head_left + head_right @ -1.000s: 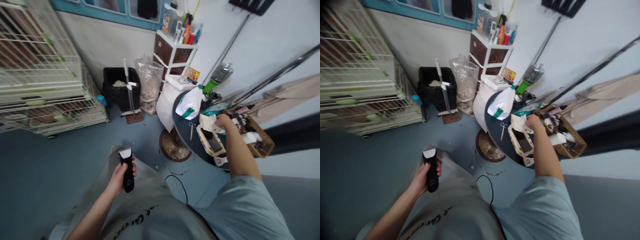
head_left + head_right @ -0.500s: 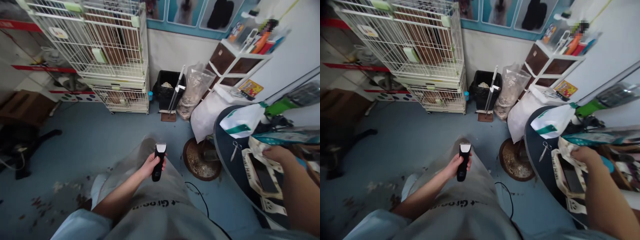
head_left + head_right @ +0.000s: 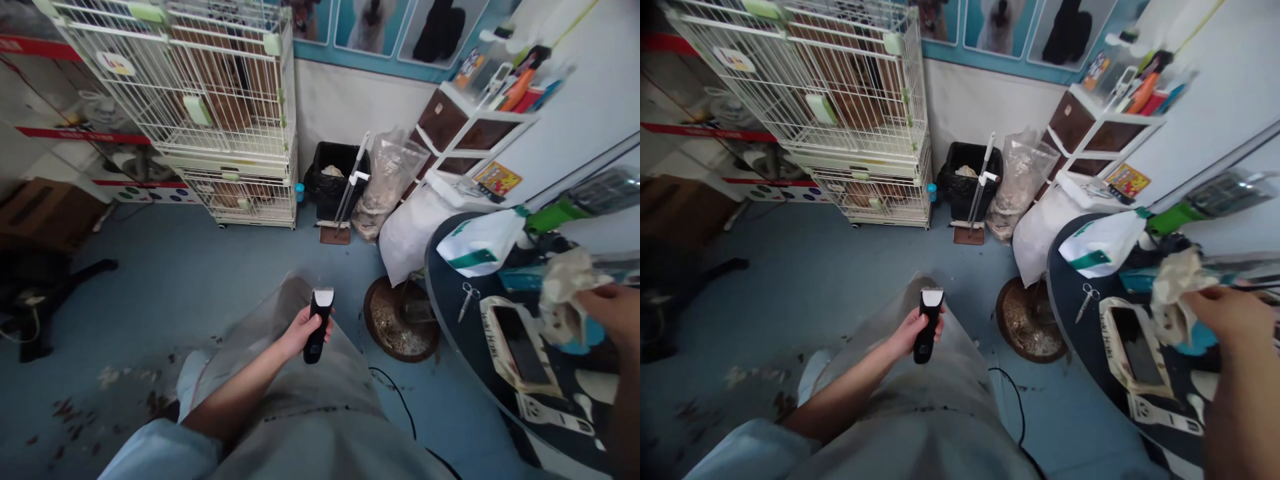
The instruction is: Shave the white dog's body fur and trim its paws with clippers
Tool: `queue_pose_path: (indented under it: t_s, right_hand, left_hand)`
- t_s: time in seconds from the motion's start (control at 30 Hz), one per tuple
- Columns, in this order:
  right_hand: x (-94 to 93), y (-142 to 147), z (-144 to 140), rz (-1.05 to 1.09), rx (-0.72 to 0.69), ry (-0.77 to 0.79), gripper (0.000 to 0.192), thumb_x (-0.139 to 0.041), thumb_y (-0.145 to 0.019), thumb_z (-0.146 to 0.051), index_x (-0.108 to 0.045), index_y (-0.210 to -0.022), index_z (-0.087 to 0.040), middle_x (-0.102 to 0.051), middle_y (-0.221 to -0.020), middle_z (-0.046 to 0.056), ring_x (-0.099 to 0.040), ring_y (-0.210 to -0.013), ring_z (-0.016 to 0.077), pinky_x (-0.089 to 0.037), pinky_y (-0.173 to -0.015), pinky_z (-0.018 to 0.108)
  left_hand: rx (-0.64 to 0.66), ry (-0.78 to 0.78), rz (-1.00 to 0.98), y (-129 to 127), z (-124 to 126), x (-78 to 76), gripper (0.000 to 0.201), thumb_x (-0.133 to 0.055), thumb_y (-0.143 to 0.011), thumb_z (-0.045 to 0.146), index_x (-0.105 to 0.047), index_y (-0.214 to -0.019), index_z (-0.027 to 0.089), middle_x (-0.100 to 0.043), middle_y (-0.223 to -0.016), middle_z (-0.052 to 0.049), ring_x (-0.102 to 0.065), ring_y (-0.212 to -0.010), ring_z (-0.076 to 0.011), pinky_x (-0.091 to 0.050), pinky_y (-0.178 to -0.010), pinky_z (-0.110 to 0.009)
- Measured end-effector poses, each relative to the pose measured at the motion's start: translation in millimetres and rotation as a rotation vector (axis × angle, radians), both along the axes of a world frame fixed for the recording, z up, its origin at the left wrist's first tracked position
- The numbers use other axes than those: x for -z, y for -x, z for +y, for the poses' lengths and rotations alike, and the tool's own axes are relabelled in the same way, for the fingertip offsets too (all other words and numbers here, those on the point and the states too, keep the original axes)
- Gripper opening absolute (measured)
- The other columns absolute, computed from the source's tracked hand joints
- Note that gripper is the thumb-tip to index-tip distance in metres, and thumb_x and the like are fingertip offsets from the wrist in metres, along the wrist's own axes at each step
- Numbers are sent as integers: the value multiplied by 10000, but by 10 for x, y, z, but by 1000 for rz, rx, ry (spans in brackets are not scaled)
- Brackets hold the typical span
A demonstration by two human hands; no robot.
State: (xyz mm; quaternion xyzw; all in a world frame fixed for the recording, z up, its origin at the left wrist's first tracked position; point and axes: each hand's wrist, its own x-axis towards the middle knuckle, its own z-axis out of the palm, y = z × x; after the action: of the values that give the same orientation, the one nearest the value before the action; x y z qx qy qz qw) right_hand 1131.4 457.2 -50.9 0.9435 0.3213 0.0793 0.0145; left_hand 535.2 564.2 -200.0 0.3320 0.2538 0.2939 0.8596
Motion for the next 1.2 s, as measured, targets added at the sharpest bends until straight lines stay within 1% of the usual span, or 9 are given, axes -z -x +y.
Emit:
queue_pose_path:
  t_s: [0.1, 0.2, 0.3, 0.47, 0.57, 0.67, 0.77, 0.93, 1.2]
  right_hand:
    - [-86, 335, 113, 87, 189, 271, 241, -702, -700, -336, -751, -674, -102, -661, -980, 349, -639, -935, 349, -372, -647, 407]
    - [-131, 897, 231, 5, 38, 271, 188, -643, -767, -280, -748, -800, -128, -702, -947, 247, -658, -875, 295, -396, -660, 356]
    - [-72, 1639, 304, -62, -198, 207, 224, -571, -812, -321, -726, -820, -160, -713, -907, 158, -655, -805, 260, -389, -624, 315]
    - [283, 2922, 392, -20, -599, 106, 138, -536, -798, -229, -654, -753, -175, -666, -831, 93, -615, -690, 188, -390, -580, 260]
    - [555, 3412, 435, 123, -690, -7, 67, -557, -773, -195, -623, -765, -185, -654, -847, 80, -598, -651, 175, -395, -559, 258]
    - [773, 3613, 462, 321, -757, -179, 71, -579, -710, -127, -595, -710, -196, -640, -806, 63, -601, -685, 184, -439, -611, 266]
    - [878, 3635, 467, 504, -818, -320, 132, -568, -697, -106, -550, -617, -209, -596, -694, 22, -581, -645, 163, -461, -616, 264]
    - [839, 3563, 424, 715, -881, -438, 151, -547, -662, -71, -541, -597, -207, -602, -742, 24, -571, -640, 145, -459, -574, 248]
    - [810, 3469, 320, 993, -838, -625, 114, -609, -696, -146, -586, -599, -202, -609, -785, 26, -564, -689, 150, -424, -579, 250]
  left_hand:
    - [1, -10, 39, 9, -19, 6, 624, -722, -639, 622, -610, -969, 104, -600, -668, -38, -559, -549, -114, -423, -561, -236]
    - [1, -64, 81, -105, 3, -40, 537, -773, -627, 530, -624, -911, 100, -623, -671, -48, -555, -563, -113, -424, -581, -234]
    - [-35, -116, 134, -442, 54, -162, 407, -798, -616, 424, -649, -818, 103, -652, -725, -71, -567, -618, -128, -439, -609, -242]
    - [-124, -84, 131, -1108, 64, -357, 413, -825, -554, 283, -677, -901, 116, -686, -837, -75, -592, -722, -155, -463, -682, -255]
    - [-134, -107, 107, -1192, 37, -336, 398, -811, -548, 227, -667, -903, 120, -688, -850, -59, -583, -714, -142, -471, -706, -251]
    - [-205, -86, 254, -1038, 41, -238, 311, -756, -553, 154, -660, -846, 114, -678, -810, -44, -572, -675, -131, -464, -660, -235]
    - [-227, 56, 293, -841, 84, -145, 306, -726, -543, 156, -664, -837, 101, -678, -768, -47, -583, -638, -136, -463, -628, -242]
    - [-247, 290, 214, -669, 170, -74, 320, -749, -481, 188, -660, -770, 83, -685, -694, -64, -608, -595, -157, -483, -605, -268]
    - [-214, 368, 182, -608, 222, -8, 266, -704, -479, 139, -644, -735, 97, -674, -629, -50, -607, -544, -155, -491, -587, -269]
